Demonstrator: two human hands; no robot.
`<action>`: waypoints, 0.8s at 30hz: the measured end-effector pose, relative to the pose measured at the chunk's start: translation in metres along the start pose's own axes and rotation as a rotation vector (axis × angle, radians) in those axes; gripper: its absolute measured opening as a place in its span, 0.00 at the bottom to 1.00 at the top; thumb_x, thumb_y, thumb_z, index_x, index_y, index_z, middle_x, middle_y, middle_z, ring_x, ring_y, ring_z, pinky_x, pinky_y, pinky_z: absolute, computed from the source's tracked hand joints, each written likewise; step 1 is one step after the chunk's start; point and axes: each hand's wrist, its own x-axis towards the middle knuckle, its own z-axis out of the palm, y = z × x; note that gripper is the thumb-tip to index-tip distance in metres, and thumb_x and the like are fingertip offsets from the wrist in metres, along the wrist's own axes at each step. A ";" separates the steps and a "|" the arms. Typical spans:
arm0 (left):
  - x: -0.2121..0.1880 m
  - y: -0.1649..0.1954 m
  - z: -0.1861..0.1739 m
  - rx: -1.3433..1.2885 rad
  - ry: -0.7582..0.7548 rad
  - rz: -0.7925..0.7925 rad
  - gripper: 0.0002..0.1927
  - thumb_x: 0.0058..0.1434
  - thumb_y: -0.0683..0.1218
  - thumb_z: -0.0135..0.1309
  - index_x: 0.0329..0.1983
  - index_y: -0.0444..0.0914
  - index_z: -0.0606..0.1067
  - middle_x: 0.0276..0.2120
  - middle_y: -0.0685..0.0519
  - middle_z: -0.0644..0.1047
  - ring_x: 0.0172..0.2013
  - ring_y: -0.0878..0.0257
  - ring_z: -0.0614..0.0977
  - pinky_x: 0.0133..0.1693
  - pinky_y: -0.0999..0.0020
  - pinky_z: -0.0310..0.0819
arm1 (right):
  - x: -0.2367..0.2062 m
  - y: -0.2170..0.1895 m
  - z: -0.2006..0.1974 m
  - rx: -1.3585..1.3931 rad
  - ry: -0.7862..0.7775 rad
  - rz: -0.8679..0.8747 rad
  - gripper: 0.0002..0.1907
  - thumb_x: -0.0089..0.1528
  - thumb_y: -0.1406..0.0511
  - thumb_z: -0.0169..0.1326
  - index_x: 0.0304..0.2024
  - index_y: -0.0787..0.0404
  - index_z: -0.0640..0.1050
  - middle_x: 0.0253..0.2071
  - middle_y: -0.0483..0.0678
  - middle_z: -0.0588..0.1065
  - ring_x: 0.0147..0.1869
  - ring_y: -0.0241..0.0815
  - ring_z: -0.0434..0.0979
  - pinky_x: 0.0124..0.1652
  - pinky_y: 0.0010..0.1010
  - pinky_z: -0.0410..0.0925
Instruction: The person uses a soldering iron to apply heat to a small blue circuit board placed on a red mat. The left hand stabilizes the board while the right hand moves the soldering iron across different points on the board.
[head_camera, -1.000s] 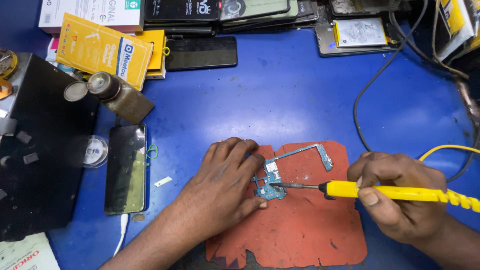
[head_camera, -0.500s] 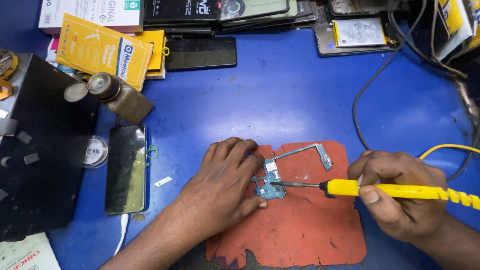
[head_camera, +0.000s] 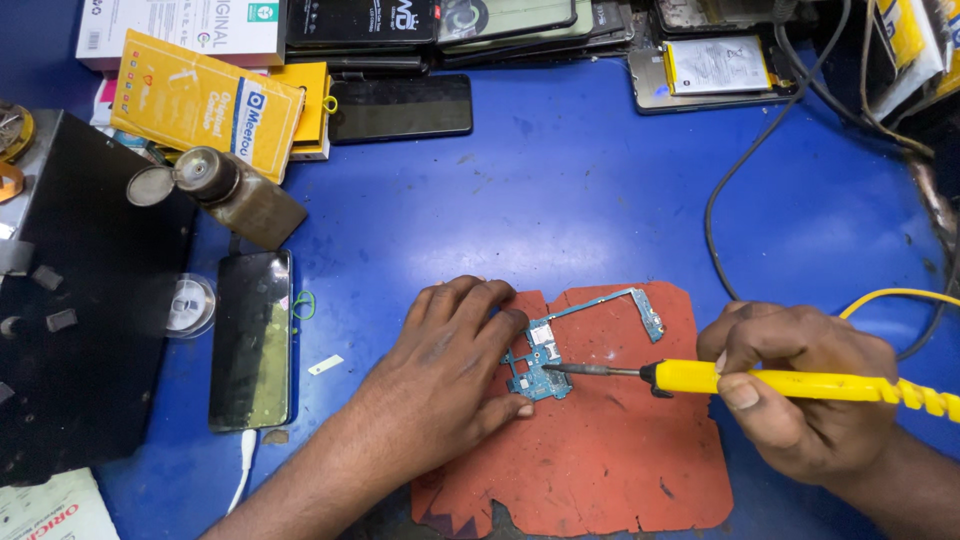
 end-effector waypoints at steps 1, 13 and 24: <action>0.000 0.000 0.000 0.003 0.000 0.001 0.36 0.46 0.57 0.70 0.53 0.36 0.72 0.60 0.40 0.66 0.63 0.41 0.63 0.60 0.45 0.57 | 0.000 0.000 0.000 0.002 0.001 0.002 0.07 0.65 0.66 0.52 0.38 0.63 0.70 0.25 0.44 0.74 0.31 0.38 0.77 0.31 0.28 0.69; 0.000 -0.001 0.001 0.013 -0.002 0.003 0.36 0.45 0.58 0.70 0.53 0.36 0.72 0.59 0.39 0.66 0.63 0.42 0.63 0.61 0.45 0.57 | -0.001 0.000 -0.001 0.039 -0.009 -0.006 0.06 0.64 0.66 0.52 0.39 0.64 0.71 0.25 0.44 0.73 0.31 0.38 0.76 0.32 0.30 0.70; 0.001 -0.001 0.001 0.012 -0.006 0.006 0.36 0.46 0.57 0.70 0.53 0.34 0.72 0.60 0.38 0.67 0.63 0.41 0.63 0.61 0.45 0.57 | -0.002 0.000 -0.003 0.008 -0.022 -0.003 0.07 0.64 0.67 0.53 0.39 0.64 0.71 0.25 0.44 0.73 0.32 0.39 0.77 0.32 0.30 0.70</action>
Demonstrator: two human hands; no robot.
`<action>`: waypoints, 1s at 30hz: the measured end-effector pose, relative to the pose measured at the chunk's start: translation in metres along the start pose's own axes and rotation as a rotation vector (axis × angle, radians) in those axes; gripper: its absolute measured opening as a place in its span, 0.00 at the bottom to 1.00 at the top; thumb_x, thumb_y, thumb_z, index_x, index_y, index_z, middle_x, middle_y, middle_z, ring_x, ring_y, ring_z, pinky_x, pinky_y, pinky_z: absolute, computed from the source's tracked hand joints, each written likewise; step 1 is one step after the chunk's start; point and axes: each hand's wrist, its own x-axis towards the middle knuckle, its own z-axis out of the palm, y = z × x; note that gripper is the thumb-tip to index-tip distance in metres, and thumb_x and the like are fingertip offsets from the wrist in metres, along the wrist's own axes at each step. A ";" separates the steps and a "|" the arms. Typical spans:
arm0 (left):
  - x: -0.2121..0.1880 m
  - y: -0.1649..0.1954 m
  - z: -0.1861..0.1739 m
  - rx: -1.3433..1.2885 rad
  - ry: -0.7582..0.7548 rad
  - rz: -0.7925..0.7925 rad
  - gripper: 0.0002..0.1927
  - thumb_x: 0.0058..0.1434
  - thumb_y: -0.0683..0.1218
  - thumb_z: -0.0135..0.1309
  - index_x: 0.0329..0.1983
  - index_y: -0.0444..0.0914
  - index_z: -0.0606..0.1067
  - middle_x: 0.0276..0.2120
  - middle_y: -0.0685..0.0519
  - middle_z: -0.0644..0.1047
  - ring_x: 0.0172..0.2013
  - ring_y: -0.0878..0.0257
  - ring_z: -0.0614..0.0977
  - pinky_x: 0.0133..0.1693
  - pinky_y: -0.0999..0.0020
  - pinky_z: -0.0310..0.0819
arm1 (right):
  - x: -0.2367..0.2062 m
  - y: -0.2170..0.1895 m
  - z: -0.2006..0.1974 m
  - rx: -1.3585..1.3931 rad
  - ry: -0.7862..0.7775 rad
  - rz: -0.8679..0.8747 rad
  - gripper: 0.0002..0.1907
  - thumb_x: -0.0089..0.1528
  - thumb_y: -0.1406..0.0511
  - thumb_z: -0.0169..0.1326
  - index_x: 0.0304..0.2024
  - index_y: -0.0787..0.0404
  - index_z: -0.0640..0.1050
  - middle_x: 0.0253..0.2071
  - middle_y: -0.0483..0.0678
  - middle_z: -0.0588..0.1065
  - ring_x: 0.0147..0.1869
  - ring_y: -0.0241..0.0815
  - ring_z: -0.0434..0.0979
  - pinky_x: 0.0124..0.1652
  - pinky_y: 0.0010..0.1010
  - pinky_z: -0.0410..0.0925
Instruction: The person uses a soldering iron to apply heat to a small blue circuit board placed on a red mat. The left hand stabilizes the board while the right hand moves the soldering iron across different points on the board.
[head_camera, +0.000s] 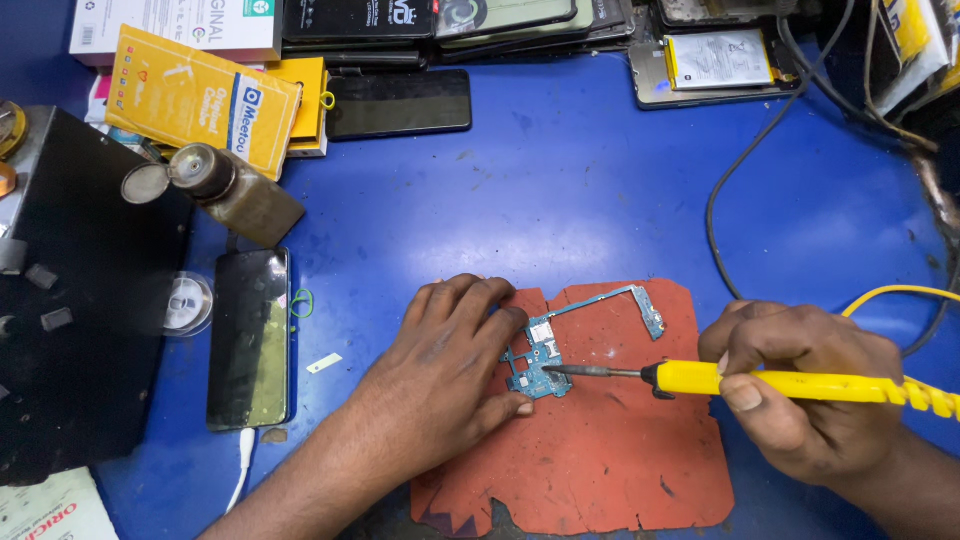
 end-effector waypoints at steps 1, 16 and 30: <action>0.000 0.000 0.000 0.000 -0.001 -0.002 0.37 0.46 0.57 0.70 0.53 0.34 0.72 0.60 0.38 0.67 0.63 0.41 0.63 0.61 0.45 0.57 | 0.000 0.000 0.000 0.003 0.002 0.004 0.07 0.64 0.66 0.53 0.39 0.64 0.71 0.25 0.44 0.74 0.32 0.39 0.77 0.32 0.30 0.70; 0.000 0.000 -0.001 0.003 -0.005 -0.001 0.35 0.46 0.57 0.70 0.53 0.35 0.73 0.60 0.39 0.67 0.63 0.42 0.64 0.61 0.45 0.57 | 0.000 0.001 0.001 0.033 0.009 0.009 0.06 0.64 0.66 0.53 0.38 0.64 0.71 0.24 0.44 0.73 0.31 0.39 0.77 0.32 0.29 0.70; 0.000 0.001 -0.001 -0.007 0.003 -0.004 0.35 0.46 0.57 0.70 0.52 0.35 0.73 0.59 0.39 0.67 0.63 0.42 0.63 0.61 0.45 0.57 | 0.001 0.001 0.002 0.057 0.007 0.002 0.06 0.64 0.67 0.53 0.40 0.63 0.71 0.26 0.44 0.74 0.31 0.38 0.76 0.29 0.27 0.71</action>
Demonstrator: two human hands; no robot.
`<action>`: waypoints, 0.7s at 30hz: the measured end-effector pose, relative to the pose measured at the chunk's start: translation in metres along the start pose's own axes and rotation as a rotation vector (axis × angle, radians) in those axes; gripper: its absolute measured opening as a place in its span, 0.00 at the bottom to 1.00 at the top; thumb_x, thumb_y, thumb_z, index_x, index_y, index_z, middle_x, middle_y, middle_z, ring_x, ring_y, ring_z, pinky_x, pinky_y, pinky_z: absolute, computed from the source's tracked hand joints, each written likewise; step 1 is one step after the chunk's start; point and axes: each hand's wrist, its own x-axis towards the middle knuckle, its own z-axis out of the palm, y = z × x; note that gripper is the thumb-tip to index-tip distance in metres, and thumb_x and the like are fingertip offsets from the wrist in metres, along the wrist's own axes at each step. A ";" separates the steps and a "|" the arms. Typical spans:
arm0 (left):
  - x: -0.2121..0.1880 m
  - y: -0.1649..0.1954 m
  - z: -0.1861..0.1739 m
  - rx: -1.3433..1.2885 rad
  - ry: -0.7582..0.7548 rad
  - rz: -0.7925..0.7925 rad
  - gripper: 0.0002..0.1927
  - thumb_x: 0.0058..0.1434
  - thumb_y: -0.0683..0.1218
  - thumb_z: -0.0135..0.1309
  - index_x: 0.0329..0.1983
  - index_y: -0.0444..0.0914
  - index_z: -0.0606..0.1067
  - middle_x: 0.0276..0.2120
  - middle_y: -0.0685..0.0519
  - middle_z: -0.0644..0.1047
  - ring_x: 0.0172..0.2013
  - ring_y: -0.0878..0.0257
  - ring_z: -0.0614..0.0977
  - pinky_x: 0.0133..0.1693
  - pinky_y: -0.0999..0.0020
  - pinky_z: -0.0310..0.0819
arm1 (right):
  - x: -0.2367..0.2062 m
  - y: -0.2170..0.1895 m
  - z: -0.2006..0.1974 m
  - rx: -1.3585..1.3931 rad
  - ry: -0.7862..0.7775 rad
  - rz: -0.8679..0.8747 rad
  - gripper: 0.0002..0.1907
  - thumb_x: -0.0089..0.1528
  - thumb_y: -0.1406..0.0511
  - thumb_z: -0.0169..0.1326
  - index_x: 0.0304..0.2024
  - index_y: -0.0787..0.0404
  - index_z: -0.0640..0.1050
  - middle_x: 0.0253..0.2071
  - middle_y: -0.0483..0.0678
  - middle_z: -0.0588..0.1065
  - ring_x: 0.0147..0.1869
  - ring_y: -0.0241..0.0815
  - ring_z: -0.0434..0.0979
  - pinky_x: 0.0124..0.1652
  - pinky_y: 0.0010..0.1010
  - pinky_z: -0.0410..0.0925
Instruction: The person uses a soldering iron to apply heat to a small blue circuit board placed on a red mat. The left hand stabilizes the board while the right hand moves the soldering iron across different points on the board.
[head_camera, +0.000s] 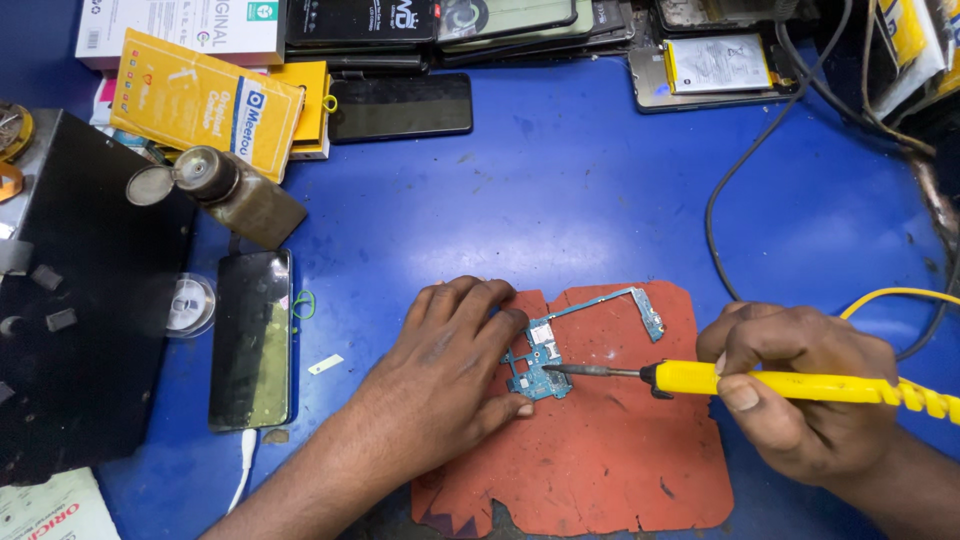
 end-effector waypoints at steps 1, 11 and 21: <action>0.000 0.000 0.000 0.002 0.001 0.001 0.35 0.46 0.57 0.70 0.52 0.35 0.73 0.60 0.39 0.67 0.63 0.42 0.63 0.61 0.45 0.57 | 0.000 0.000 0.000 -0.008 0.004 -0.008 0.06 0.64 0.67 0.53 0.39 0.63 0.71 0.26 0.44 0.74 0.31 0.38 0.76 0.30 0.27 0.70; 0.000 0.000 -0.001 -0.006 -0.003 -0.001 0.35 0.46 0.57 0.69 0.53 0.35 0.73 0.60 0.39 0.67 0.63 0.42 0.63 0.61 0.45 0.57 | -0.001 0.000 -0.001 -0.042 0.001 0.018 0.07 0.64 0.66 0.53 0.39 0.63 0.70 0.26 0.44 0.74 0.32 0.38 0.76 0.29 0.26 0.70; -0.001 0.000 0.000 -0.003 0.011 0.013 0.36 0.47 0.57 0.69 0.54 0.34 0.72 0.60 0.39 0.67 0.63 0.42 0.63 0.61 0.46 0.56 | 0.001 -0.002 0.001 -0.055 0.008 0.007 0.07 0.64 0.66 0.53 0.38 0.63 0.70 0.26 0.44 0.73 0.32 0.38 0.77 0.30 0.26 0.71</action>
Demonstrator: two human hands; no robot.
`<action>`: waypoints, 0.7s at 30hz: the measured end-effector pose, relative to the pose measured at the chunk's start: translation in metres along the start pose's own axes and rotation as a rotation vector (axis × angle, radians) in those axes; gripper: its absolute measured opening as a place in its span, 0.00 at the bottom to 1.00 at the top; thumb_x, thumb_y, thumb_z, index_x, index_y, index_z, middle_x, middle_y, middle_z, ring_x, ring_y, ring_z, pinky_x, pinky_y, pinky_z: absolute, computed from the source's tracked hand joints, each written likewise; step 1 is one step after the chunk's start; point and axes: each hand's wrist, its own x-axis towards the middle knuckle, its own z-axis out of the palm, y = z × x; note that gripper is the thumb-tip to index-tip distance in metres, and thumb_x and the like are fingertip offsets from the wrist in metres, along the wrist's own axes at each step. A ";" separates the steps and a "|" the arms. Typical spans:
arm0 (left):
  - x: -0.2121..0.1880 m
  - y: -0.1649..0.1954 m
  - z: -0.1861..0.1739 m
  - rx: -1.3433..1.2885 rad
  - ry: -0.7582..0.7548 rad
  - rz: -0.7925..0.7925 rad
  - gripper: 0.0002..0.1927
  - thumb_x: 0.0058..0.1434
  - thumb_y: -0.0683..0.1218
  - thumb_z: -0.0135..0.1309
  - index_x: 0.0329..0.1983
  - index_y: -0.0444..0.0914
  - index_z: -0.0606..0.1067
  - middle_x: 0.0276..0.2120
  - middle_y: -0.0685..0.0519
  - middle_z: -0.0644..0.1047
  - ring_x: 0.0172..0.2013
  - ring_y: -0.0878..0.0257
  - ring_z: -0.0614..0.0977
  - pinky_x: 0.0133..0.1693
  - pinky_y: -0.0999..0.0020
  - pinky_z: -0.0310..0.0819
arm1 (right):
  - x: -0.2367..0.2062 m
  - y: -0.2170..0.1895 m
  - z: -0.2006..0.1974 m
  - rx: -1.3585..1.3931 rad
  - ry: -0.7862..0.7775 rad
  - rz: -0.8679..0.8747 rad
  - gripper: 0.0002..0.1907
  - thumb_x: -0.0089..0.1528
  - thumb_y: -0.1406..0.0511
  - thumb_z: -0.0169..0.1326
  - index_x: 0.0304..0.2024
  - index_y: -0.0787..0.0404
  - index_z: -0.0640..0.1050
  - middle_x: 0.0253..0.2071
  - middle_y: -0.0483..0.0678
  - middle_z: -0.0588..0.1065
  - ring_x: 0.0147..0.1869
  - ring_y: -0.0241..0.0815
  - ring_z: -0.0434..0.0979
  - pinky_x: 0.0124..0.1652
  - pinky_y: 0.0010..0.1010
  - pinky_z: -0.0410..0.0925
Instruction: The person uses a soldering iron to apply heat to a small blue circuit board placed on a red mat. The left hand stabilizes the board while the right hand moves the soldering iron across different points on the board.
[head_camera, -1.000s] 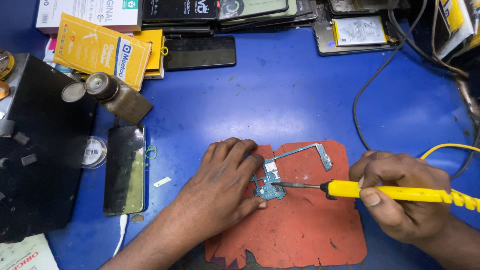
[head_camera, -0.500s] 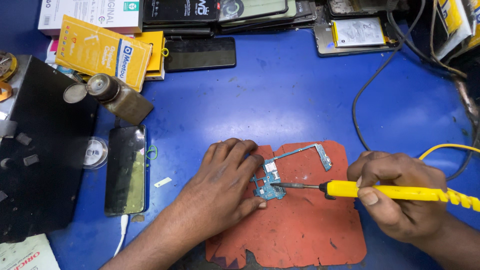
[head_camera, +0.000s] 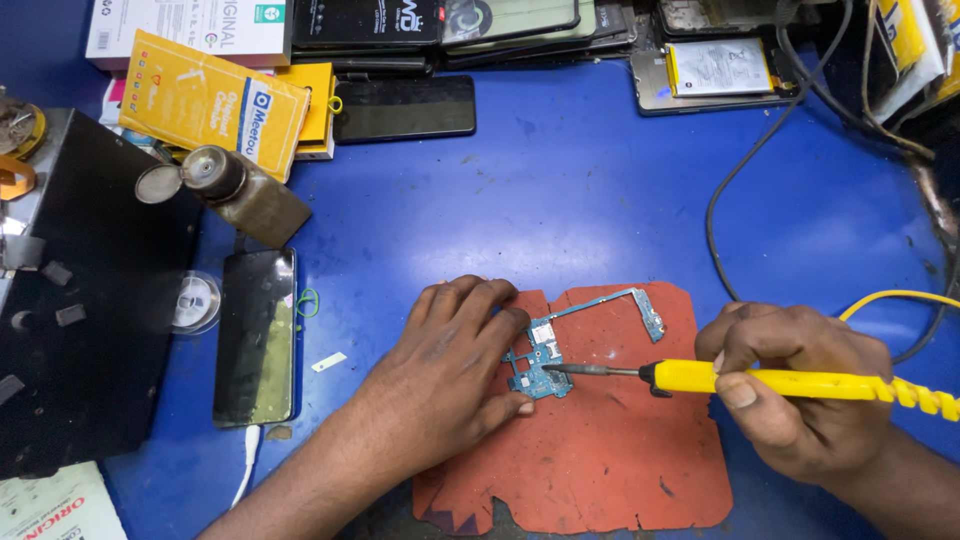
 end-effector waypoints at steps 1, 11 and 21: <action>0.000 0.000 0.000 -0.001 -0.003 -0.002 0.36 0.47 0.57 0.69 0.54 0.35 0.72 0.60 0.40 0.67 0.63 0.42 0.63 0.62 0.46 0.56 | 0.001 0.000 0.001 -0.002 0.000 -0.006 0.06 0.64 0.66 0.52 0.38 0.63 0.70 0.26 0.44 0.74 0.32 0.38 0.76 0.29 0.26 0.70; 0.000 -0.001 -0.002 0.022 0.021 0.044 0.35 0.47 0.56 0.69 0.53 0.35 0.72 0.59 0.41 0.68 0.63 0.42 0.64 0.62 0.45 0.55 | 0.006 -0.002 0.002 0.000 -0.026 -0.034 0.06 0.64 0.66 0.51 0.40 0.62 0.69 0.27 0.45 0.74 0.33 0.39 0.76 0.30 0.26 0.69; -0.006 -0.011 -0.032 -0.073 0.436 0.152 0.17 0.58 0.42 0.65 0.50 0.36 0.76 0.53 0.44 0.78 0.56 0.47 0.79 0.58 0.55 0.74 | 0.018 -0.012 0.009 -0.132 -0.007 -0.080 0.07 0.65 0.64 0.53 0.39 0.61 0.72 0.32 0.46 0.77 0.36 0.36 0.83 0.37 0.26 0.74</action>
